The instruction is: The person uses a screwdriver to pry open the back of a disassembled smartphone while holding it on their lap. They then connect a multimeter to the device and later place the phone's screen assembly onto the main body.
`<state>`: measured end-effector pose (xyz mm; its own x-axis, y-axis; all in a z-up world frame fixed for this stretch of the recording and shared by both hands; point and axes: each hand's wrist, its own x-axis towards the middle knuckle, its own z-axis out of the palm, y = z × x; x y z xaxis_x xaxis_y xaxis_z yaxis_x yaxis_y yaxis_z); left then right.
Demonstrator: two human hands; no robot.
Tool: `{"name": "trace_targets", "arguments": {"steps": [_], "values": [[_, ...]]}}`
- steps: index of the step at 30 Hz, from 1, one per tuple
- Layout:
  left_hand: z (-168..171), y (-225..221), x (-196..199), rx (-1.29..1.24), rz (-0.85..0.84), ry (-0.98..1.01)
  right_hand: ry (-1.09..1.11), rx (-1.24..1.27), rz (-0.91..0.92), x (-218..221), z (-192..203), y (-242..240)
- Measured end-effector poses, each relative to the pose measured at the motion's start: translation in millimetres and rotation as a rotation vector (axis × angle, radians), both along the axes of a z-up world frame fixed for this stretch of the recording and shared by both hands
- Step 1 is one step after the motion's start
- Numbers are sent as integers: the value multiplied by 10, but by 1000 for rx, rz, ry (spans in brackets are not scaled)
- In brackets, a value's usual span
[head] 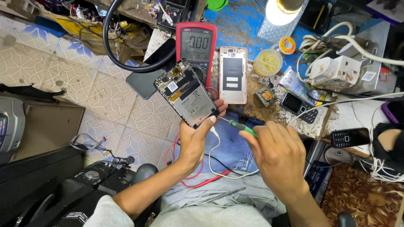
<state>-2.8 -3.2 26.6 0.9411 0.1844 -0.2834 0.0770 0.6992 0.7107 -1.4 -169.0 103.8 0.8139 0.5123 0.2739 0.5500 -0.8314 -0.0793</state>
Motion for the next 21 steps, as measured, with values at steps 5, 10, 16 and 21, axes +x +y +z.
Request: {"name": "trace_targets", "arguments": {"steps": [5,10,16,21], "values": [[8,18,16,-17,-6,-23,35,12,88,8,48,23],[5,-2,-11,-14,-18,16,-34,-22,15,5,32,34],[-17,5,1,-33,-4,2,32,-29,103,21,63,58],[-24,2,-15,-51,-10,-11,-41,-116,-31,-2,12,37]]}}
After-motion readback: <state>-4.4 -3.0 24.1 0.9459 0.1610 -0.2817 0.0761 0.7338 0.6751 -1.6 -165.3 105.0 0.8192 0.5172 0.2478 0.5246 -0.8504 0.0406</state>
